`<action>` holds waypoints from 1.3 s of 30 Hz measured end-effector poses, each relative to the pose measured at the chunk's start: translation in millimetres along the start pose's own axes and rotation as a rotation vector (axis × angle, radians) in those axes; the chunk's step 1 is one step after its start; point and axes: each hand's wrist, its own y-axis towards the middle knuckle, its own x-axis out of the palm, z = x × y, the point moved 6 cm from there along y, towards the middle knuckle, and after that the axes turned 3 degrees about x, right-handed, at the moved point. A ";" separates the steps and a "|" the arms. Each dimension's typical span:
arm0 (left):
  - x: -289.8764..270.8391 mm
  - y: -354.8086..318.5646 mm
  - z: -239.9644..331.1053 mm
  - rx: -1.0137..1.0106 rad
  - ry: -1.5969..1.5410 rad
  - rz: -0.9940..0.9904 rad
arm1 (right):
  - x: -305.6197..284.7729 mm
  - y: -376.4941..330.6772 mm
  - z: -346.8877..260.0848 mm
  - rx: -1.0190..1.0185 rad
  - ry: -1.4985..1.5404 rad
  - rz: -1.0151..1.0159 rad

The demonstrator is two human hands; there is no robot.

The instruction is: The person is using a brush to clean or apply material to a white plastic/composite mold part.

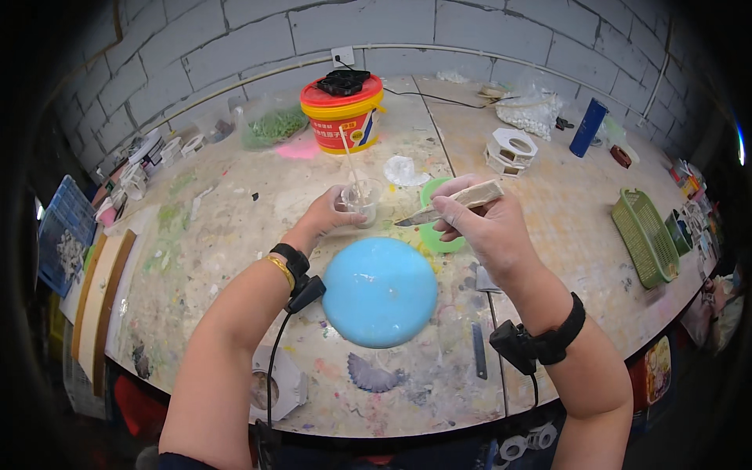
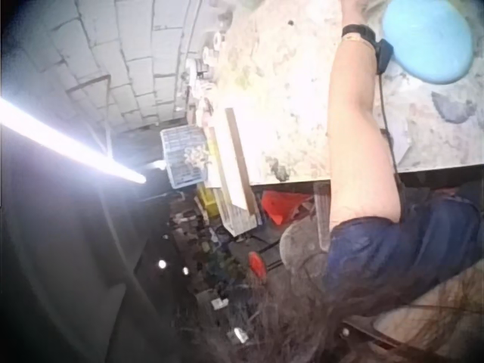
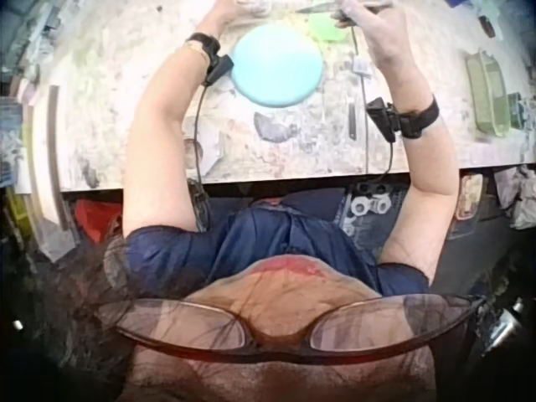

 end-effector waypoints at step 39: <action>26.5 -98.7 91.8 0.369 0.306 -0.114 | 57.0 12.0 7.0 -0.154 -0.143 -0.080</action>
